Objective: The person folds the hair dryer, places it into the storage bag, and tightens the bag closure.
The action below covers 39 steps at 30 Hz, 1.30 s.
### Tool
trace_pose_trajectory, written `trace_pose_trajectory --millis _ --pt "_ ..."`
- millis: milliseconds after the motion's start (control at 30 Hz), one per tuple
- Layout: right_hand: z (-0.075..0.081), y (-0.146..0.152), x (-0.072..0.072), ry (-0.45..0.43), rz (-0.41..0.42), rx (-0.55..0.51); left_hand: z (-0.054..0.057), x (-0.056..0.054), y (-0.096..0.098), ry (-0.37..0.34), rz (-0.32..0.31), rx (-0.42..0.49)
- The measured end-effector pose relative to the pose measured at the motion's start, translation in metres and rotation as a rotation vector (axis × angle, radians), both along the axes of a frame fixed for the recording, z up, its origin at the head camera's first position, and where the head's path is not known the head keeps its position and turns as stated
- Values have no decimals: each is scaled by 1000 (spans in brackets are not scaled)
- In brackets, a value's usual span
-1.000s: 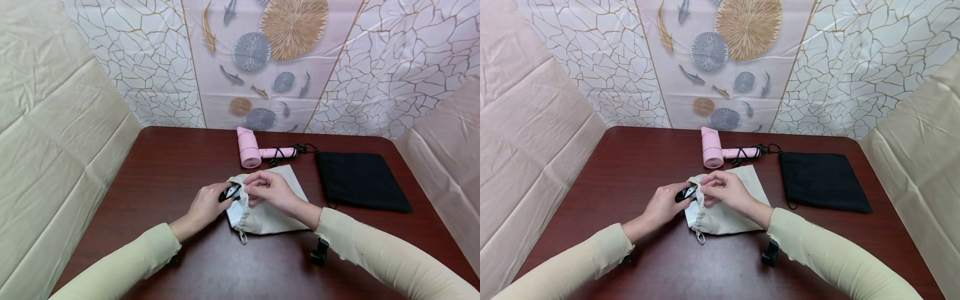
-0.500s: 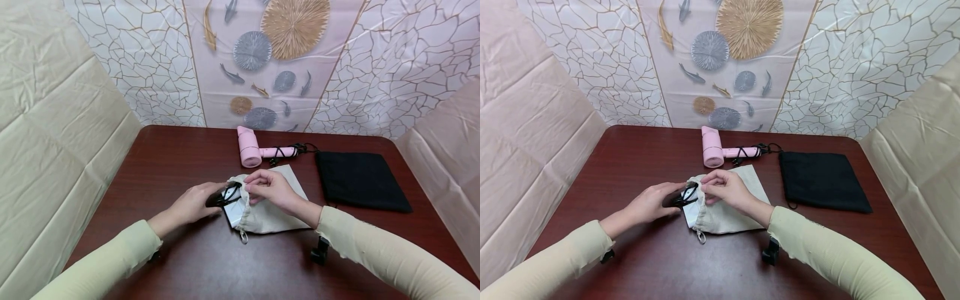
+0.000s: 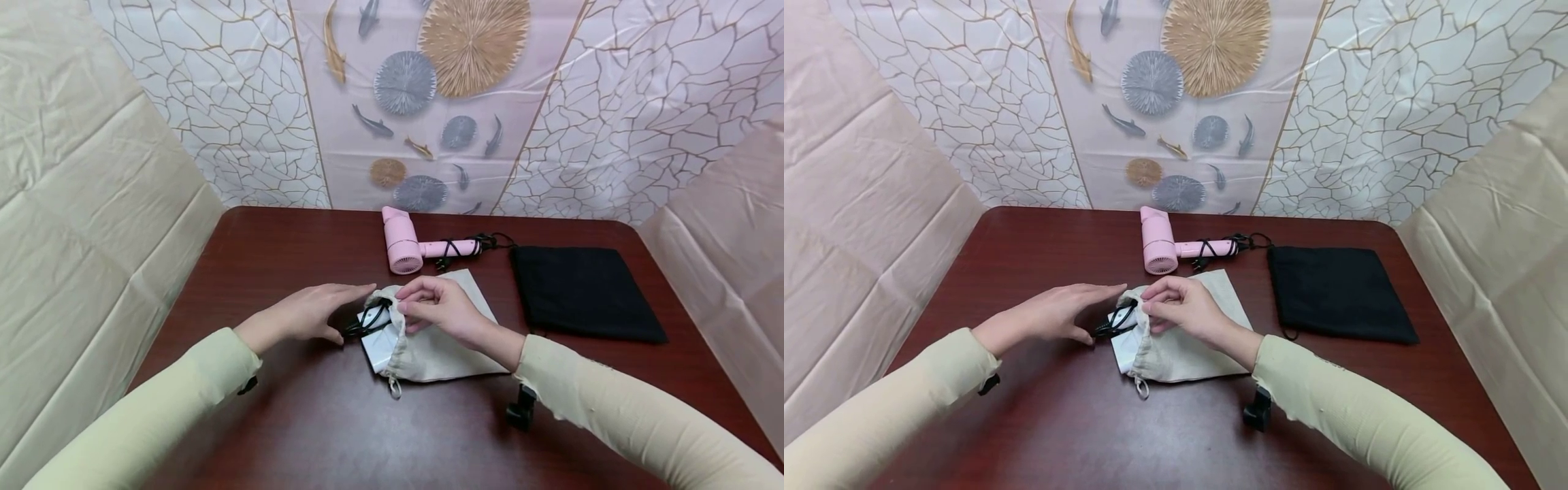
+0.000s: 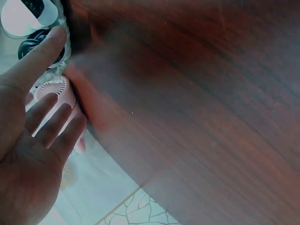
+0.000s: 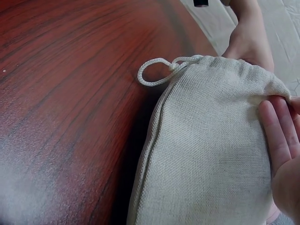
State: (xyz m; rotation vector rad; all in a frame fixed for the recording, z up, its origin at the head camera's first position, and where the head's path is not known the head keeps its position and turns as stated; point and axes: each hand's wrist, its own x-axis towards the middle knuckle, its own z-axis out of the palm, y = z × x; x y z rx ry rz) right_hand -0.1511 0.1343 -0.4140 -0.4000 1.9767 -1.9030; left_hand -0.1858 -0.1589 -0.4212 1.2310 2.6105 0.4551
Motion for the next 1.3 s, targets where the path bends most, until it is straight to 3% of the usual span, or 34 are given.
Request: trace_pose_trajectory --millis 167,433,700,833,1067,1300 --pt "1 -3 -1 -4 -1 -1 0 -5 2 18 -40 30" --pt "1 -4 2 -4 8 4 -10 -6 10 -39 -71 166" --pt "-2 4 3 8 13 25 -18 -6 16 -27 -103 206" --pt "-3 5 4 9 21 28 -19 -8 20 -38 -90 196" --pt "-3 4 4 -1 30 30 -20 -10 23 -84 -11 206" --pt "0 5 1 25 14 43 -25 -15 31 -112 -7 279"
